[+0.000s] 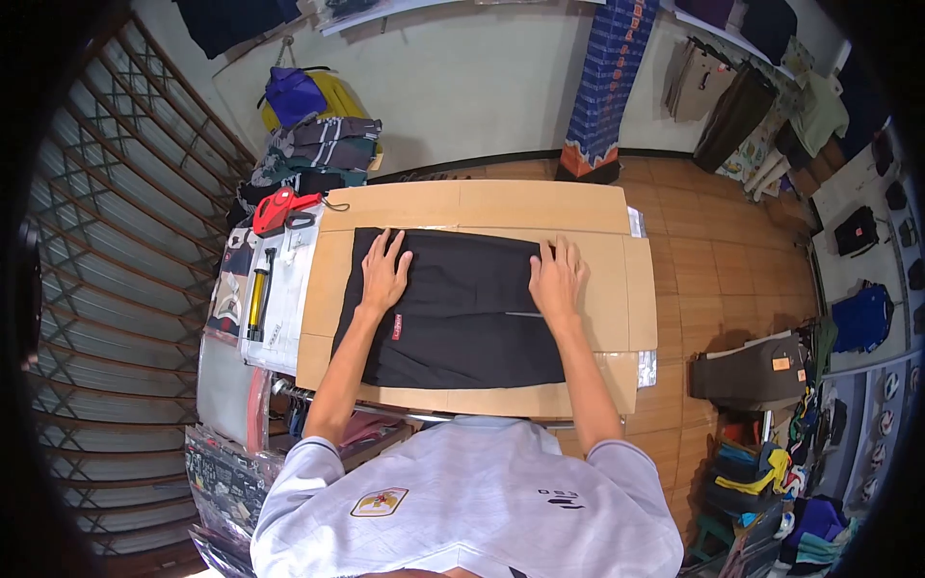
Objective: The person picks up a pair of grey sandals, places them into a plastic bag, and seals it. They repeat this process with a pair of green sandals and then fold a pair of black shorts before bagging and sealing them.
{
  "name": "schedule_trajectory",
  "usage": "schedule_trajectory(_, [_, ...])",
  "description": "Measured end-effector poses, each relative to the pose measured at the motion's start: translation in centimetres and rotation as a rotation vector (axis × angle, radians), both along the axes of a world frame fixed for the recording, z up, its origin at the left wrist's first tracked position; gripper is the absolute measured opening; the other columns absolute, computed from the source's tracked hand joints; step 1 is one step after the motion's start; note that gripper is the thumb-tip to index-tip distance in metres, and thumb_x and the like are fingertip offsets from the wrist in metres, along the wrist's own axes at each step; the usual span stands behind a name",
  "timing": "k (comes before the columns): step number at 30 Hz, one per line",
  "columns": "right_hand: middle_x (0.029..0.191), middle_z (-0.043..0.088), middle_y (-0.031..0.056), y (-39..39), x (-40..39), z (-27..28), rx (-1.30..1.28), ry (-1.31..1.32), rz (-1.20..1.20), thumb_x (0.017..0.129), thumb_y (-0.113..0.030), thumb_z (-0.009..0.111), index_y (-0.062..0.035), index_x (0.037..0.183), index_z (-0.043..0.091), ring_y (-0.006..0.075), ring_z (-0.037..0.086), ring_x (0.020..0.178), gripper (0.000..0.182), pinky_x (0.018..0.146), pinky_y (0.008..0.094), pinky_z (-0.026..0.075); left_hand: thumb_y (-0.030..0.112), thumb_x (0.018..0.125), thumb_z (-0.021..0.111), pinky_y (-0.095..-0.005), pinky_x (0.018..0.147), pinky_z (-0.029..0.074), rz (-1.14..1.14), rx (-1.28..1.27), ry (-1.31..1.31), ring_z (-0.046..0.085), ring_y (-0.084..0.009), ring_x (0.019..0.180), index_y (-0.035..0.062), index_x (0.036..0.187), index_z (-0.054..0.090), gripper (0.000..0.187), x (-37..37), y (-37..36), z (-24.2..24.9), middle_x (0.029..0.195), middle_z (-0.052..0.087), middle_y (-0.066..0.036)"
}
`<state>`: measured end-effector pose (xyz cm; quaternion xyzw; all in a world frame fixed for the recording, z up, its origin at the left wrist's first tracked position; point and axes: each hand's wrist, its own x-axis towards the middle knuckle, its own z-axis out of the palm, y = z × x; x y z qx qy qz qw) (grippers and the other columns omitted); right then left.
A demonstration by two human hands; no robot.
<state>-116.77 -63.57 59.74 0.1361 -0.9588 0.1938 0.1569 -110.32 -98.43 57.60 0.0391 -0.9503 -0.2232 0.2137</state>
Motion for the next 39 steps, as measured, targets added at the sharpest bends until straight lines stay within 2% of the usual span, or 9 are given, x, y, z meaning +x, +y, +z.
schedule_trajectory(2, [0.154,0.049,0.0247,-0.6,2.8,1.5,0.06,-0.013,0.013,0.1,-0.034,0.063,-0.0027,0.143,0.058,0.0423,0.044,0.142,0.054,0.112,0.0623,0.034,0.043,0.105,0.054,-0.0612,0.12,0.025,0.047,-0.054,-0.044,0.032,-0.0409,0.151,0.0131,0.151,0.054,0.055,1.4,0.2,0.8,0.161,0.041,-0.022])
schedule_trajectory(4, [0.16,0.04,0.0284,-1.0,4.3,0.2,0.064,-0.165,0.071,0.101,-0.045,0.061,0.0014,0.15,0.05,0.0457,0.033,0.151,0.069,0.118,0.066,0.027,0.046,0.105,0.053,-0.0624,0.121,0.022,0.123,-0.139,-0.121,0.03,-0.0404,0.153,0.0133,0.152,0.053,0.057,2.6,0.2,1.0,0.163,0.039,-0.021])
schedule_trajectory(5, [0.165,0.031,0.0287,-1.1,4.6,-0.4,0.091,-0.255,0.07,0.101,-0.051,0.058,0.0012,0.155,0.043,0.046,0.023,0.155,0.076,0.122,0.0671,0.019,0.049,0.105,0.051,-0.0639,0.122,0.019,0.165,-0.116,-0.189,0.026,-0.039,0.156,0.0146,0.153,0.052,0.059,2.8,-0.4,0.3,0.165,0.037,-0.018])
schedule_trajectory(9, [0.167,0.027,0.0271,-1.6,3.9,-1.6,0.112,-0.141,0.091,0.1,-0.053,0.057,0.0005,0.158,0.038,0.0457,0.022,0.156,0.081,0.122,0.0666,0.018,0.052,0.105,0.049,-0.064,0.122,0.02,0.197,-0.168,-0.185,0.026,-0.0369,0.156,0.0162,0.153,0.052,0.06,3.0,-0.8,0.1,0.166,0.038,-0.015])
schedule_trajectory(31, [0.167,0.032,0.0216,-0.7,2.8,-2.3,0.081,-0.082,0.084,0.096,-0.052,0.063,-0.0044,0.157,0.042,0.0404,0.024,0.156,0.08,0.124,0.0623,0.017,0.054,0.105,0.048,-0.0636,0.123,0.017,0.231,-0.142,-0.163,0.025,-0.0378,0.156,0.0139,0.152,0.053,0.062,2.7,0.0,-0.6,0.166,0.038,-0.016])
schedule_trajectory(34, [0.167,0.033,0.0219,-0.5,2.8,-2.3,0.074,-0.082,0.086,0.097,-0.052,0.063,-0.0044,0.158,0.041,0.0398,0.025,0.156,0.08,0.125,0.0622,0.017,0.054,0.105,0.048,-0.0636,0.123,0.017,0.214,-0.113,-0.171,0.025,-0.038,0.156,0.0137,0.153,0.052,0.063,2.8,0.1,-0.4,0.166,0.037,-0.017])
schedule_trajectory(36, [0.164,0.038,0.0223,-0.3,2.7,-2.0,0.041,-0.059,0.091,0.097,-0.049,0.064,-0.0033,0.156,0.043,0.0404,0.03,0.154,0.078,0.123,0.062,0.021,0.051,0.105,0.049,-0.0643,0.122,0.018,0.196,-0.089,-0.18,0.025,-0.0378,0.156,0.0131,0.153,0.051,0.061,3.0,-0.1,-0.2,0.165,0.037,-0.018])
schedule_trajectory(38, [0.16,0.043,0.0227,0.7,3.1,-1.6,-0.055,-0.053,0.047,0.097,-0.046,0.065,-0.002,0.153,0.045,0.041,0.034,0.151,0.075,0.121,0.0618,0.025,0.05,0.104,0.052,-0.0605,0.124,0.018,0.13,0.104,-0.122,0.026,-0.0389,0.156,0.0117,0.152,0.052,0.062,3.4,-1.2,0.3,0.164,0.039,-0.021])
schedule_trajectory(39, [0.157,0.045,0.0229,1.5,3.8,-0.2,-0.134,-0.056,0.003,0.097,-0.045,0.066,-0.0012,0.152,0.046,0.0413,0.036,0.149,0.073,0.12,0.0617,0.027,0.044,0.103,0.06,-0.0538,0.124,0.025,0.097,0.178,-0.038,0.034,-0.0416,0.151,0.0076,0.15,0.054,0.06,3.9,-2.0,0.6,0.16,0.042,-0.024])
